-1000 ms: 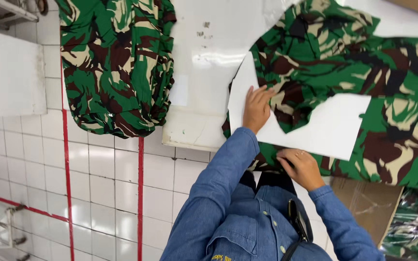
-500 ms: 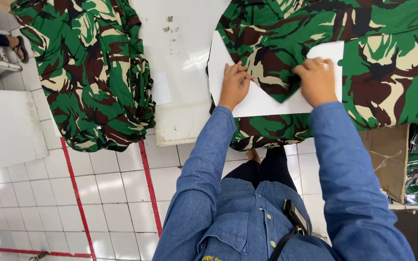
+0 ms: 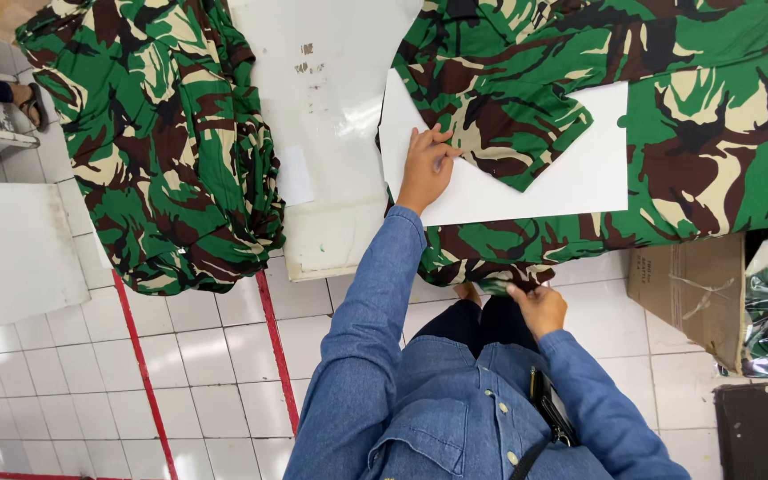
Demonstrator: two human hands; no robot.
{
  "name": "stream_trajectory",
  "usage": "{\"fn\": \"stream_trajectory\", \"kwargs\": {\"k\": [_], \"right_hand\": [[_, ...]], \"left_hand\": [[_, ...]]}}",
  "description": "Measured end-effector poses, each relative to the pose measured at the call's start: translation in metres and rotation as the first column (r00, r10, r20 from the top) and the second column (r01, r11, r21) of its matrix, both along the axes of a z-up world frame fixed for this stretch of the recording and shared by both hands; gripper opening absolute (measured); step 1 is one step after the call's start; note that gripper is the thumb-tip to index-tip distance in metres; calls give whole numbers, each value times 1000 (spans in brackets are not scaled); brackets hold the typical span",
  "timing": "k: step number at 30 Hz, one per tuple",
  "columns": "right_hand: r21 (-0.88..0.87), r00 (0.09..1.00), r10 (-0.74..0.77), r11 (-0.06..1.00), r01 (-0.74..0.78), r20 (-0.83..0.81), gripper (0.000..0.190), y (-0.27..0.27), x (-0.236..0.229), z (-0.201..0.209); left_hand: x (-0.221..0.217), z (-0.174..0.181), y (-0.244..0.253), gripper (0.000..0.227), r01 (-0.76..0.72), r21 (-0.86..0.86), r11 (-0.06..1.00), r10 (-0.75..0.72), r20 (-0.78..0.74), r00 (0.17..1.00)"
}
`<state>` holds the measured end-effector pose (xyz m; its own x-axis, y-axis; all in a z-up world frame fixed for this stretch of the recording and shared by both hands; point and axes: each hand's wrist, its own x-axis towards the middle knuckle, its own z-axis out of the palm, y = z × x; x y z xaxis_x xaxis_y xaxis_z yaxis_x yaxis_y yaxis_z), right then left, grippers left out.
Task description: The person folds camouflage garments by hand, placing paper inserts inside them and then sliding them into clear plastic packaging.
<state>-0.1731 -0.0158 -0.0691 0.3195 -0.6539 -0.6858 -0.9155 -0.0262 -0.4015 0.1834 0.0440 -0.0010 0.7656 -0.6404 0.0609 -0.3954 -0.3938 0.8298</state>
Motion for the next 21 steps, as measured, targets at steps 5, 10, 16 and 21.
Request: {"fn": "stream_trajectory", "kwargs": {"k": [5, 10, 16, 21], "right_hand": [[564, 952, -282, 808, 167, 121, 53, -44, 67, 137], [410, 848, -158, 909, -75, 506, 60, -169, 186, 189], [-718, 264, 864, 503, -481, 428, 52, -158, 263, 130], [-799, 18, 967, -198, -568, -252, 26, -119, 233, 107]], "left_hand": [[4, -5, -2, 26, 14, -1, 1000, -14, 5, 1000], [7, 4, -1, 24, 20, -13, 1000, -20, 10, 1000], [10, 8, 1, 28, 42, -40, 998, -42, -3, 999], [8, 7, 1, 26, 63, 8, 998, -63, 13, 998]]}}
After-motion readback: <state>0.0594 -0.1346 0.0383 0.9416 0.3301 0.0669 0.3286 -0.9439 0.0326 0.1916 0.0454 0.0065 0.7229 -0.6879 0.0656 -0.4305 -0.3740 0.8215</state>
